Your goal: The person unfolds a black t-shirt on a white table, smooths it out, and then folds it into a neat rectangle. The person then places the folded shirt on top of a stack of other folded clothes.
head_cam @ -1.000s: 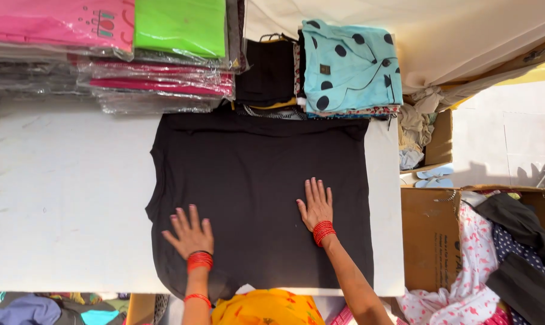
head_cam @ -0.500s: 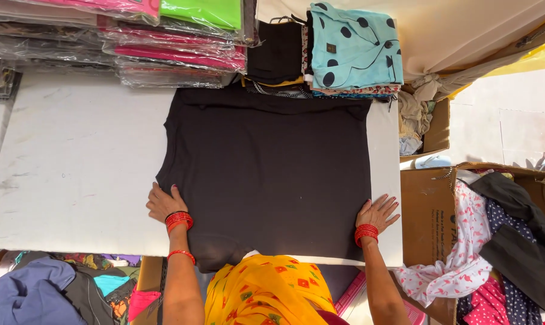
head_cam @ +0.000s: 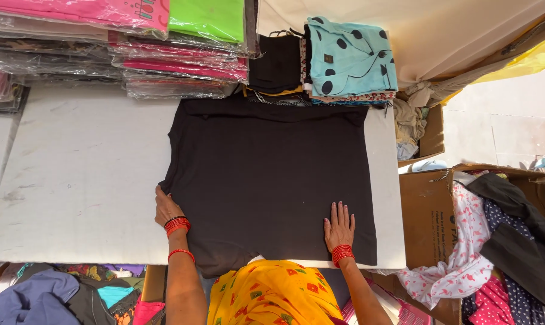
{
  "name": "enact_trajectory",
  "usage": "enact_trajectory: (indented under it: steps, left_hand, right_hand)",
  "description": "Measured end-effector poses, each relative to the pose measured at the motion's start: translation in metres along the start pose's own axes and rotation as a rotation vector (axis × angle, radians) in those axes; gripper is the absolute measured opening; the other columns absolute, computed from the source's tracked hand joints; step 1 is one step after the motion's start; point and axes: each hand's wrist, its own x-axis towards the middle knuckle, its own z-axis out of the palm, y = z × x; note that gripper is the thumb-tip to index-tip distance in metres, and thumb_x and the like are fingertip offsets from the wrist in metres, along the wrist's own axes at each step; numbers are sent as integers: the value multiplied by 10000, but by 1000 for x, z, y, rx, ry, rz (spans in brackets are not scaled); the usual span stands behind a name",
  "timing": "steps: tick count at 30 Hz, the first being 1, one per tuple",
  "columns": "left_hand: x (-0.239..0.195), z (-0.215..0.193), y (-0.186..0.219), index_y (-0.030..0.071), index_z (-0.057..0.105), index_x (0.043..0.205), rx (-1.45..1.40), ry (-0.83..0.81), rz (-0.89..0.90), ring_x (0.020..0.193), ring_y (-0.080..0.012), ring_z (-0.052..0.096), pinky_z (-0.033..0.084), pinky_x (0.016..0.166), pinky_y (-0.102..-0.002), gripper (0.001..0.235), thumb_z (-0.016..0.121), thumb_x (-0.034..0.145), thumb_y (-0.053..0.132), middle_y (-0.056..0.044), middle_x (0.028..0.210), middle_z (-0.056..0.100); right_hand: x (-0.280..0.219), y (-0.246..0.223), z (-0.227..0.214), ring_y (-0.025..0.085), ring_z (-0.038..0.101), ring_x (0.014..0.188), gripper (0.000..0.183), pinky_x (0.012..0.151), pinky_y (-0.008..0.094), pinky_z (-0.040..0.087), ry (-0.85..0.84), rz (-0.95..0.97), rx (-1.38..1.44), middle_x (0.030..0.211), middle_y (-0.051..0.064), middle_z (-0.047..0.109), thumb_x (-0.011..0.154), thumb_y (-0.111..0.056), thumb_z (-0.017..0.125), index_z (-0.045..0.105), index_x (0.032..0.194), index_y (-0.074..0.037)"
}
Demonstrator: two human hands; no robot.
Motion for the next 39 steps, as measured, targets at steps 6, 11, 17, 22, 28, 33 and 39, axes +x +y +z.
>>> enact_trajectory:
  steps: [6, 11, 17, 22, 28, 33, 39]
  left_hand:
    - [-8, -10, 31, 156, 307, 1628, 167, -149, -195, 1165, -328, 618, 540, 916, -466, 750, 591, 979, -91, -200, 1380, 536]
    - [-36, 45, 44, 130, 399, 1580, 94, 190, 361, 1595, -349, 299, 242, 1335, -501, 572, 574, 1039, 68, -161, 1651, 404]
    - [-62, 55, 39, 332, 315, 1603, 387, -93, 51, 1550, -371, 161, 45, 1217, -637, 620, 337, 1017, 530, -84, 1690, 222]
    - [-35, 52, 6, 331, 303, 1624, 272, 99, -171, 1571, -401, 136, -4, 1229, -659, 587, 309, 1062, 501, -85, 1718, 209]
    - [-26, 52, 7, 375, 313, 1598, 407, 55, -263, 1581, -351, 104, -24, 1234, -621, 580, 307, 1036, 519, -69, 1708, 203]
    - [-23, 54, 10, 421, 301, 1588, 658, -102, -341, 1575, -321, 105, -10, 1217, -594, 569, 291, 1035, 551, -32, 1705, 200]
    - [-24, 65, 3, 393, 302, 1562, 305, 228, -209, 1563, -337, 139, 9, 1240, -633, 557, 269, 1024, 534, -56, 1676, 217]
  right_hand:
    - [-2, -15, -1, 263, 181, 1559, 619, 1259, 488, 94, 6, 19, 6, 1680, 86, 243, 1055, -413, 302, 266, 1613, -148]
    - [11, -50, -5, 297, 167, 1546, 673, 1246, 490, 78, 13, -118, 3, 1658, 151, 233, 1028, -463, 323, 273, 1584, -88]
    - [61, -117, -29, 298, 164, 1540, 717, 1237, 492, 67, -259, -713, 74, 1654, 146, 234, 1040, -535, 332, 268, 1589, -78]
    - [132, -162, -14, 278, 153, 1548, 733, 1242, 509, 60, -323, -904, 82, 1670, 115, 224, 1048, -559, 319, 249, 1604, -86]
    - [250, -243, 3, 281, 123, 1548, 726, 1241, 509, 56, -239, -849, 65, 1672, 98, 207, 1037, -567, 309, 234, 1604, -120]
    - [318, -342, 1, 289, 103, 1552, 683, 1250, 527, 59, -291, -1054, 93, 1674, 69, 196, 1038, -557, 314, 235, 1610, -193]
    - [367, -458, 55, 294, 99, 1583, 686, 1244, 518, 152, -482, -1151, 386, 1705, 108, 157, 1045, -426, 371, 167, 1614, -103]
